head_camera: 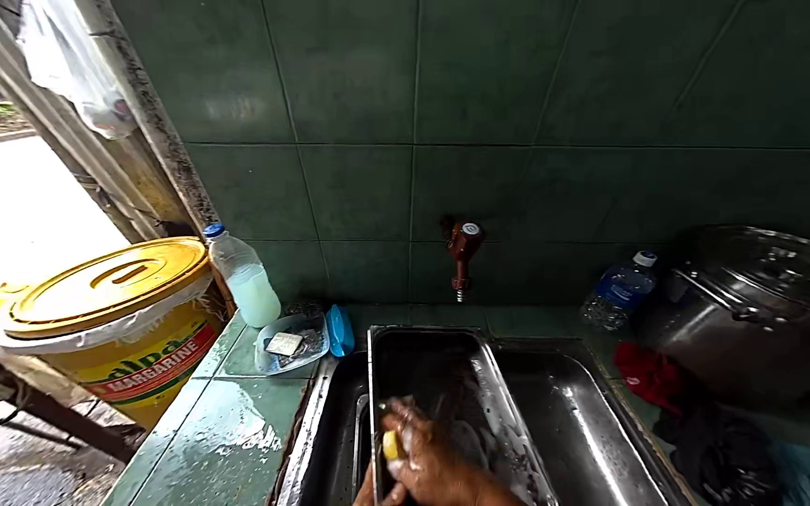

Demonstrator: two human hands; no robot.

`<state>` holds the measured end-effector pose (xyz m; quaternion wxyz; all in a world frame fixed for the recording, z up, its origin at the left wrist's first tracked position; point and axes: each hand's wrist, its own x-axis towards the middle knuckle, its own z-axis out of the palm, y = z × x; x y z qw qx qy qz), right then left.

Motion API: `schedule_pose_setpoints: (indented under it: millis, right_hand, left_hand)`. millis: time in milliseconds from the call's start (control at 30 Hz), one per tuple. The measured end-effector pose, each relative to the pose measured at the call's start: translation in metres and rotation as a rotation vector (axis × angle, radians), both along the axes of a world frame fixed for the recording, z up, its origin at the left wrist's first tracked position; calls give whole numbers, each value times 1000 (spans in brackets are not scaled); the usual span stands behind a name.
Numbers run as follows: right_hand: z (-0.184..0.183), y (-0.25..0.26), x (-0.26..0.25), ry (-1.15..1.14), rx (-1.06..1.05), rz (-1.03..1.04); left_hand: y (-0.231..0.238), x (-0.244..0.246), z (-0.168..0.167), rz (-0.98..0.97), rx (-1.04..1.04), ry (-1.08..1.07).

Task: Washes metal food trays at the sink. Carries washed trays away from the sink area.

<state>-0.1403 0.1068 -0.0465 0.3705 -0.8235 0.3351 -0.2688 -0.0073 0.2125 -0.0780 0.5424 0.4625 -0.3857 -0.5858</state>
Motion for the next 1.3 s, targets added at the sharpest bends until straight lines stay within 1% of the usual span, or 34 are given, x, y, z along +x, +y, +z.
schedule_pose_setpoints:
  millis: [100, 167, 233, 267, 333, 367, 400, 433, 467, 500, 567, 600, 667, 767, 800, 867, 933, 967, 1000, 1067, 1133, 1233, 1267, 1300]
  right_hand:
    - [20, 28, -14, 4, 187, 169]
    - [25, 43, -22, 54, 125, 263]
    - [31, 54, -26, 102, -24, 260]
    - [36, 57, -26, 61, -115, 201]
    - [52, 58, -31, -143, -201, 91]
    - [63, 57, -38, -284, -204, 58]
    - [76, 56, -46, -427, -174, 39]
    - [89, 57, -57, -547, -129, 25]
    - [99, 58, -70, -640, -73, 12]
    - [104, 57, -83, -711, -14, -15]
    - [100, 51, -106, -863, 97, -92]
    - [92, 49, -117, -936, 158, -133]
    - [70, 47, -136, -1076, 308, -225]
    - [35, 35, -152, -1208, 484, -506]
    - [23, 27, -156, -1194, 495, -641]
    - [1, 4, -164, -1009, 398, -919]
    - [-21, -17, -166, -706, 180, -1202]
    - [-30, -22, -162, -522, 59, -1285]
    - [-37, -22, -154, -377, -35, -1294]
    - [-47, -18, -124, -193, -226, -1165]
    - [-49, 0, -77, -55, -330, -998]
    - [-46, 50, -13, -11, -366, -630]
    - [-49, 62, -3, 13, -407, -516]
    - [-51, 67, -2, 21, -455, -444]
  left_hand:
    - [-5, 9, 11, 94, -18, -72]
    - [-10, 17, 17, 127, -46, -59]
    - [-12, 21, 30, 107, -78, -2]
    - [-13, 21, 40, 79, -115, 32]
    - [-17, 26, 59, -27, -198, 148]
    - [-23, 29, 63, -39, -206, 166]
    - [-30, 29, 63, 11, -177, 147]
    - [-37, 29, 57, 95, -101, 61]
    - [-46, 31, 44, 172, 31, -34]
    - [-53, 34, 25, 222, 158, -91]
    - [-66, 34, -6, 274, 361, -88]
    - [-69, 33, -13, 270, 406, -55]
    - [-69, 36, -21, 224, 361, 14]
    - [-74, 52, -27, 85, 160, 37]
    - [-77, 55, -28, 92, 140, 47]
    - [-80, 54, -20, 124, 150, 139]
    - [-80, 41, -4, 181, 180, 197]
    - [-78, 29, 5, 225, 206, 169]
    - [-78, 16, 13, 275, 236, 120]
    - [-80, -6, 20, 364, 304, 16]
    - [-82, -21, 15, 416, 382, -13]
    - [-85, -35, 6, 468, 436, 53]
    - [-85, -35, 2, 497, 422, 49]
    - [-84, -31, 0, 495, 400, 103]
